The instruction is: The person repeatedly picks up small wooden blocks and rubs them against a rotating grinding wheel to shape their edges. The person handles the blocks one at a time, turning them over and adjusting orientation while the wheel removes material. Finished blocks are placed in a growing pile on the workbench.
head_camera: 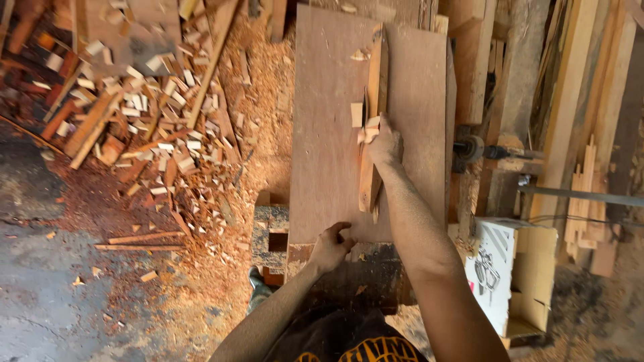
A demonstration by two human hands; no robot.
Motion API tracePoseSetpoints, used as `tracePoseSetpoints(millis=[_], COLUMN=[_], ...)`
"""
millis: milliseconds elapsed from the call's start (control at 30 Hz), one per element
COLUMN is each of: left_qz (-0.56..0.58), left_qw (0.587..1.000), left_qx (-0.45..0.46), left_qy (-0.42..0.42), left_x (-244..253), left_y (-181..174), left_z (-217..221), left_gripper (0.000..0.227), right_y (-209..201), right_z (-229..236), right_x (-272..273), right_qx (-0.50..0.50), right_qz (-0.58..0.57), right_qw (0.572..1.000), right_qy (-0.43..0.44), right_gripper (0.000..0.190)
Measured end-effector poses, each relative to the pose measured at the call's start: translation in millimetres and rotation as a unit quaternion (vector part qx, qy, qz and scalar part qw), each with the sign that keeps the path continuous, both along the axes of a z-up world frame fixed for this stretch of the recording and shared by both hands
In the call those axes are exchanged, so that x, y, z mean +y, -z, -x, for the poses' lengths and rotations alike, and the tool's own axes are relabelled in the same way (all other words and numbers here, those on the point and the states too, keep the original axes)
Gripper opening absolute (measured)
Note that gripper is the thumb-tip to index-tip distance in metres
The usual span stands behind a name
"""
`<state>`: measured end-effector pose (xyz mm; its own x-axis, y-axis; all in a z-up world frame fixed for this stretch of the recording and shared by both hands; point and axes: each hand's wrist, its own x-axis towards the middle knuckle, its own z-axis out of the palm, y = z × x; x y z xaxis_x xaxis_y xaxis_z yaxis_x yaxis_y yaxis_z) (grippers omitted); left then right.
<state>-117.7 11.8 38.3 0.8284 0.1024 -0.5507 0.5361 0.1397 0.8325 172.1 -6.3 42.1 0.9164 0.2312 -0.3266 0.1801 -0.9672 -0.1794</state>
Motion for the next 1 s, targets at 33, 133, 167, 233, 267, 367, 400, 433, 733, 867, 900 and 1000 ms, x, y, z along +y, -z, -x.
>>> tracePoseSetpoints(millis=[33, 133, 167, 233, 267, 367, 400, 433, 733, 867, 900, 1000], left_qz=[0.004, 0.002, -0.003, 0.009, 0.018, 0.104, 0.175, 0.245, 0.184, 0.105, 0.105, 0.062], left_qw=[1.0, 0.998, 0.997, 0.997, 0.997, 0.992, 0.977, 0.952, 0.977, 0.986, 0.986, 0.995], left_qx=[0.0, 0.055, 0.078, 0.058, 0.051, 0.0, -0.013, -0.025, -0.1, -0.132, -0.127, -0.056], left_qy=[-0.006, -0.014, -0.018, -0.045, -0.056, -0.066, -0.123, -0.179, -0.031, 0.003, -0.005, -0.05], left_x=[6.9, 20.9, 24.2, 23.8, 17.4, -15.7, -27.9, -38.6, -7.0, 2.4, 2.0, 6.6], left_y=[3.2, 13.9, 20.6, 34.7, 43.0, 56.7, 57.7, 57.5, 45.2, 35.2, 33.5, 30.9], left_z=[2.2, 19.5, 19.0, 13.9, 10.2, 0.3, -1.6, -2.4, -11.6, -19.2, -21.4, -30.7], left_gripper=[0.049, 0.044, 0.042, 0.039, 0.038, 0.033, 0.031, 0.03, 0.03, 0.03, 0.031, 0.034], right_y=[-2.7, -2.2, -0.3, 1.3, 5.5, 17.5, 20.2, 21.7, -64.5, -101.2, -104.3, -95.7], right_z=[-2.6, 32.6, 49.3, 97.9, 123.1, 190.9, 212.3, 229.6, 189.0, 174.8, 174.5, 167.8], right_x=[1.9, -18.0, -29.1, -68.5, -88.4, -134.1, -145.5, -154.0, -162.6, -137.4, -131.8, -109.6], right_qx=[0.002, 0.032, 0.041, -0.019, 0.008, 0.055, 0.062, 0.08, 0.128, 0.281, 0.292, 0.315], right_qz=[-0.003, -0.053, -0.079, -0.077, -0.136, -0.327, -0.393, -0.415, -0.241, -0.17, -0.158, -0.12], right_qw=[1.0, 0.998, 0.996, 0.995, 0.99, 0.942, 0.915, 0.903, 0.959, 0.941, 0.941, 0.941], right_qy=[-0.006, 0.008, 0.015, -0.062, -0.034, 0.046, 0.075, 0.077, -0.078, -0.077, -0.072, 0.014], right_gripper=[0.093, 0.103, 0.105, 0.084, 0.078, 0.066, 0.063, 0.062, 0.068, 0.075, 0.076, 0.068])
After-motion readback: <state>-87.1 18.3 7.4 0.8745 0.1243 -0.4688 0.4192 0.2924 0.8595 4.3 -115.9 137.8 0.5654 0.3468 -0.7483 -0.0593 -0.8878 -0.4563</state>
